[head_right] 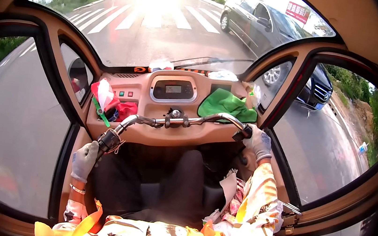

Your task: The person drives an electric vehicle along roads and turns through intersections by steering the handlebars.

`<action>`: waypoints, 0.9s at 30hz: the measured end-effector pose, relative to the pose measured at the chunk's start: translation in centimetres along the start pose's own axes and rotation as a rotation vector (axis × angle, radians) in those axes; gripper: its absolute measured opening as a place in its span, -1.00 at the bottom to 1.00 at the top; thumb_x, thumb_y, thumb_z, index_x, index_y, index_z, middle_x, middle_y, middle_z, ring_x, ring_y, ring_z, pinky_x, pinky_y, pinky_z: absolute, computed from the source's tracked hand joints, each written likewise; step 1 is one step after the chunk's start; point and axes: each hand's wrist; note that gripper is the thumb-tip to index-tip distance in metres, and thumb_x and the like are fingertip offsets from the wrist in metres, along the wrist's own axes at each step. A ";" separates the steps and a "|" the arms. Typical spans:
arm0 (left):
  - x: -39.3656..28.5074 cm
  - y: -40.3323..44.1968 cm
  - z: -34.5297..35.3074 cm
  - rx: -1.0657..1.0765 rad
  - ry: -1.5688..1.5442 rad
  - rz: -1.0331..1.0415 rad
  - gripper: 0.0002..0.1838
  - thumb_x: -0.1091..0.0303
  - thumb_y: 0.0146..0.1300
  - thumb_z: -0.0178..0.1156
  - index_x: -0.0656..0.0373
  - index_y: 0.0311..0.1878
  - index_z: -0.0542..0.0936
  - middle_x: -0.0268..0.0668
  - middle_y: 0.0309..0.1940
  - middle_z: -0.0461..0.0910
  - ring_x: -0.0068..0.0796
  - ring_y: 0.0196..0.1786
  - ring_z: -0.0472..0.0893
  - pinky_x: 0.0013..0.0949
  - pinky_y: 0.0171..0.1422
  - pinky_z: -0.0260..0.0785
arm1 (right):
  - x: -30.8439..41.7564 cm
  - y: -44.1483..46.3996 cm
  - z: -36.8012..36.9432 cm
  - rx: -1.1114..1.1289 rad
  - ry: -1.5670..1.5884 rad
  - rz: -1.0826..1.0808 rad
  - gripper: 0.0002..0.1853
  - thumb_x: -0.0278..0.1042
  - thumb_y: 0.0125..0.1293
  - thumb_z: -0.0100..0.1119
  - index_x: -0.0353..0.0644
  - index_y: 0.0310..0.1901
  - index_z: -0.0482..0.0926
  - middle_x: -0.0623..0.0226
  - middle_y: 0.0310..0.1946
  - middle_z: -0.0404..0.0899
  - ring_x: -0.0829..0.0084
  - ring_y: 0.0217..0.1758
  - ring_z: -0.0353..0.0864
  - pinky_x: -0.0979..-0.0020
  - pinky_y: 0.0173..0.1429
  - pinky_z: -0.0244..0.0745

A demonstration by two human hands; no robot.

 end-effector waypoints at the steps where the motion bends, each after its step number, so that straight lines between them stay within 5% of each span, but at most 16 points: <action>1: 0.0 -0.3 -0.1 -0.017 0.004 -0.022 -0.40 -0.21 0.58 0.10 0.20 -0.13 0.78 -0.33 -0.61 0.65 -0.50 -0.56 0.67 -0.36 -0.41 0.44 | 0.6 -0.1 -0.1 0.010 0.010 0.005 -0.43 -0.21 0.05 0.50 0.06 0.17 0.67 0.07 -0.02 0.78 0.00 0.07 0.76 0.09 0.14 0.67; 11: 0.7 0.2 0.1 -0.011 0.045 0.027 -0.37 -0.27 0.57 0.07 0.16 -0.08 0.80 -0.30 -0.64 0.64 -0.43 -0.52 0.73 -0.31 -0.34 0.51 | 0.8 -0.2 -0.1 -0.005 0.051 0.007 -0.47 -0.11 0.11 0.53 0.04 0.15 0.67 0.02 -0.07 0.79 -0.05 0.04 0.77 0.06 0.11 0.67; 16: 1.6 0.6 0.4 -0.048 0.078 0.084 -0.34 -0.28 0.58 0.04 0.19 -0.11 0.79 -0.19 -0.63 0.64 -0.18 -0.48 0.74 -0.17 -0.32 0.51 | -0.2 0.1 0.6 0.022 -0.006 0.044 -0.50 -0.12 0.11 0.53 0.02 0.11 0.67 0.03 -0.10 0.79 -0.04 0.02 0.78 0.07 0.10 0.67; 27: -0.4 0.0 0.1 -0.025 0.047 -0.004 -0.39 -0.23 0.58 0.09 0.19 -0.13 0.78 -0.31 -0.64 0.62 -0.47 -0.54 0.70 -0.34 -0.39 0.47 | -0.7 -0.3 1.1 -0.029 0.000 0.005 -0.47 -0.12 0.10 0.54 0.04 0.13 0.65 0.05 -0.08 0.78 -0.05 0.02 0.77 0.06 0.07 0.67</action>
Point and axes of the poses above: each hand's wrist, its own y-axis towards the middle knuckle, its own z-axis out of the palm, x = y × z
